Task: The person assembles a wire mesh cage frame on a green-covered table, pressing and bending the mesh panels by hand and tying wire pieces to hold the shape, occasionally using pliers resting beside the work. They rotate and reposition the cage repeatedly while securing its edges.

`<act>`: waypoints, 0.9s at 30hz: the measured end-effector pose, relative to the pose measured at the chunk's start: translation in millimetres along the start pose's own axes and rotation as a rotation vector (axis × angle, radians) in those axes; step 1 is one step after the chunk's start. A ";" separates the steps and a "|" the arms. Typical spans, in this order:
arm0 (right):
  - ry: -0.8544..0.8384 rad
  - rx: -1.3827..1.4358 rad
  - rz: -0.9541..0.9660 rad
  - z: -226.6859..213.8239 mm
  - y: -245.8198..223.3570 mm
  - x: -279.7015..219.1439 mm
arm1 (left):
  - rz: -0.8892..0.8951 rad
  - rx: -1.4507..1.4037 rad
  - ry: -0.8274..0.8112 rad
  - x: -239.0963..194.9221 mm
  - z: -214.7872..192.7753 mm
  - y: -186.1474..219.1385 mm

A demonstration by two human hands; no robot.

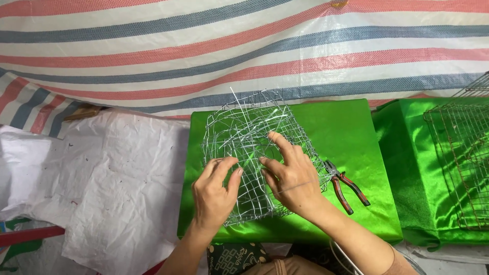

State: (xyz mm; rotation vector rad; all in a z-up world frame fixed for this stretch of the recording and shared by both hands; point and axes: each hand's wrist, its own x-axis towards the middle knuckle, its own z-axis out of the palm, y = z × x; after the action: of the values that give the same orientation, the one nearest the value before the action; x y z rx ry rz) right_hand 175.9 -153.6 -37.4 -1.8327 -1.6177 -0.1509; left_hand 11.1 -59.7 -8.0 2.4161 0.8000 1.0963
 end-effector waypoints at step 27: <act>-0.153 -0.081 0.020 7.2 7.0 5.9 | 0.226 0.512 -0.259 2.4 15.1 -16.0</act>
State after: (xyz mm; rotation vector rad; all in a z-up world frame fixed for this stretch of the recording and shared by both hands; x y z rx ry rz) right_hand 181.1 -144.6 -42.8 -1.9626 -1.7192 -0.0697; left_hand 18.5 -47.2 -24.9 3.0589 0.8096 0.6815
